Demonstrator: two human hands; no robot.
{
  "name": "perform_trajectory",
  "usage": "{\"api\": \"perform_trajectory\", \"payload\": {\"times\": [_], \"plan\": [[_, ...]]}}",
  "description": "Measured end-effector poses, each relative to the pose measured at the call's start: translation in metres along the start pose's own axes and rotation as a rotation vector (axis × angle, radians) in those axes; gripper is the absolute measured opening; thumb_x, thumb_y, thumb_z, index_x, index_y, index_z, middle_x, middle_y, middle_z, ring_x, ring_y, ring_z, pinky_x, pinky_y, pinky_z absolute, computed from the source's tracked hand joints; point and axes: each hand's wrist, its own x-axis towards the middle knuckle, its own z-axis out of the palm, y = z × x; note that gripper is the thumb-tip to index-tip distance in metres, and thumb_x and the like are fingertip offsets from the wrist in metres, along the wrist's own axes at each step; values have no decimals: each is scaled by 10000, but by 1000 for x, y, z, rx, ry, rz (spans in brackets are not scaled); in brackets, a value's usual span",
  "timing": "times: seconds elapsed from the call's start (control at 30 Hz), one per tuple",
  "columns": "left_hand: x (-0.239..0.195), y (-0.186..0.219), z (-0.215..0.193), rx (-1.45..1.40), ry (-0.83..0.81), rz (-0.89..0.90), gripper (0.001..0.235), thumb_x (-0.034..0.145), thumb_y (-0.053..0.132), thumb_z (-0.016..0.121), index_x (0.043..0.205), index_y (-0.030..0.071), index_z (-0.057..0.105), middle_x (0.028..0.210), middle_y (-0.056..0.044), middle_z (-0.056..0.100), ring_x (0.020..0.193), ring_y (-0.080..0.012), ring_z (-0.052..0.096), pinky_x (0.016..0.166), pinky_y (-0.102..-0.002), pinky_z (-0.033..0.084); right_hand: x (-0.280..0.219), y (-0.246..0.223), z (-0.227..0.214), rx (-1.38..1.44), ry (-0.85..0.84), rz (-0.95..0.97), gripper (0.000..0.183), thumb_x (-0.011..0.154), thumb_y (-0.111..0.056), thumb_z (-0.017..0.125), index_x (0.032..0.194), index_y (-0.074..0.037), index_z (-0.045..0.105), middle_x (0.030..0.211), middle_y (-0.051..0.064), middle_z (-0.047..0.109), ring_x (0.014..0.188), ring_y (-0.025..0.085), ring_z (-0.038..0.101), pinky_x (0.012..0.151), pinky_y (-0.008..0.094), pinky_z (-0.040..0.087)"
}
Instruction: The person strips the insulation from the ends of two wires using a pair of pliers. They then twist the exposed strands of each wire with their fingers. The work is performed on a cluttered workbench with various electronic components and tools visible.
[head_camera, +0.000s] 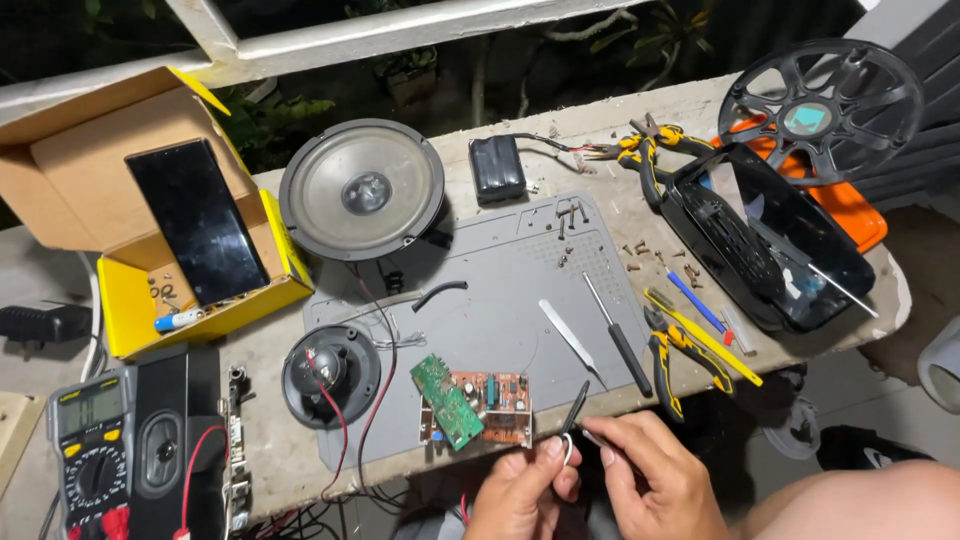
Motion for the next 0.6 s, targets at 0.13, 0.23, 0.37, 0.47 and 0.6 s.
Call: {"api": "perform_trajectory", "payload": {"times": [0.13,0.23,0.37,0.47,0.6], "plan": [[-7,9,8,18,11,-71,300,1094,216,820,1091,-80,774,809,-64,631,687,-131,604,656,-242,474,2,3,-1,20,-35,47,319,1044,-83,679,1280,-168,876,1064,-1,843,742,79,751,641,215,564],[-7,8,9,-58,70,-81,260,1078,124,827,1126,-127,779,942,-157,740,695,-182,609,677,-298,504,1,0,-3,43,-54,112,363,1014,-44,681,1268,-179,904,1015,-19,833,637,66,647,567,216,506],[-7,9,10,-57,69,-74,219,1074,117,819,1137,-88,774,993,-180,766,703,-185,604,700,-289,498,0,-1,-1,11,-46,65,361,1028,-50,690,1297,-181,894,1039,-18,842,714,67,700,643,208,541],[-7,10,12,-31,32,-51,221,1071,130,825,1086,-87,785,961,-146,759,700,-162,586,706,-283,492,-2,3,2,-78,-15,-45,370,1044,-21,687,1336,-170,858,1082,-1,821,851,89,797,789,215,618],[-12,15,19,-42,-2,-44,175,1071,124,826,1133,-21,749,979,-135,736,714,-136,557,713,-273,487,-6,7,5,-122,12,-110,389,1037,13,696,1353,-162,842,1102,14,803,861,105,787,826,229,631]]}}
